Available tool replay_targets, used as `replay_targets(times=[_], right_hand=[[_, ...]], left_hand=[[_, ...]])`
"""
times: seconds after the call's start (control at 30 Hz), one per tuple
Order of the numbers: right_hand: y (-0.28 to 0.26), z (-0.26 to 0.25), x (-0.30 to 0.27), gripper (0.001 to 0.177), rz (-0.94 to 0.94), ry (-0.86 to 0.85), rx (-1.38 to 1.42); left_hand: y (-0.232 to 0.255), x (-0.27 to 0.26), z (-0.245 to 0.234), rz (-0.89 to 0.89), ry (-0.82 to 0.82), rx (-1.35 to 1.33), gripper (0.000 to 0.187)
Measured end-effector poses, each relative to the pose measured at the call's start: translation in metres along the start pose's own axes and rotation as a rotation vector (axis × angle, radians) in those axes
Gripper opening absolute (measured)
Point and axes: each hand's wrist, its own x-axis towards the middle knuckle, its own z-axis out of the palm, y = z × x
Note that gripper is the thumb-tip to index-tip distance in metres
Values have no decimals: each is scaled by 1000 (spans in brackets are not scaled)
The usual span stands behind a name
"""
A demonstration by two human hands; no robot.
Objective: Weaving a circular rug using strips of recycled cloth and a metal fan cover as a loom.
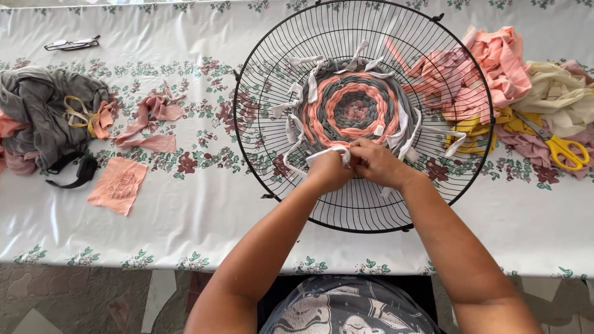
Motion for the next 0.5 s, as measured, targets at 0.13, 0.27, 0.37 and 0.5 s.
replay_targets(times=[0.13, 0.27, 0.37, 0.5], right_hand=[[-2, 8, -2, 9, -8, 5, -33], [-1, 11, -6, 6, 2, 37, -78], [-4, 11, -12, 10, 13, 69, -65], [-21, 5, -11, 16, 42, 97, 19]], left_hand=[[-24, 19, 19, -10, 42, -79, 39], [-46, 44, 31, -122, 18, -377, 28], [-54, 53, 35, -175, 6, -589, 22], [-44, 41, 19, -239, -40, -768, 16]])
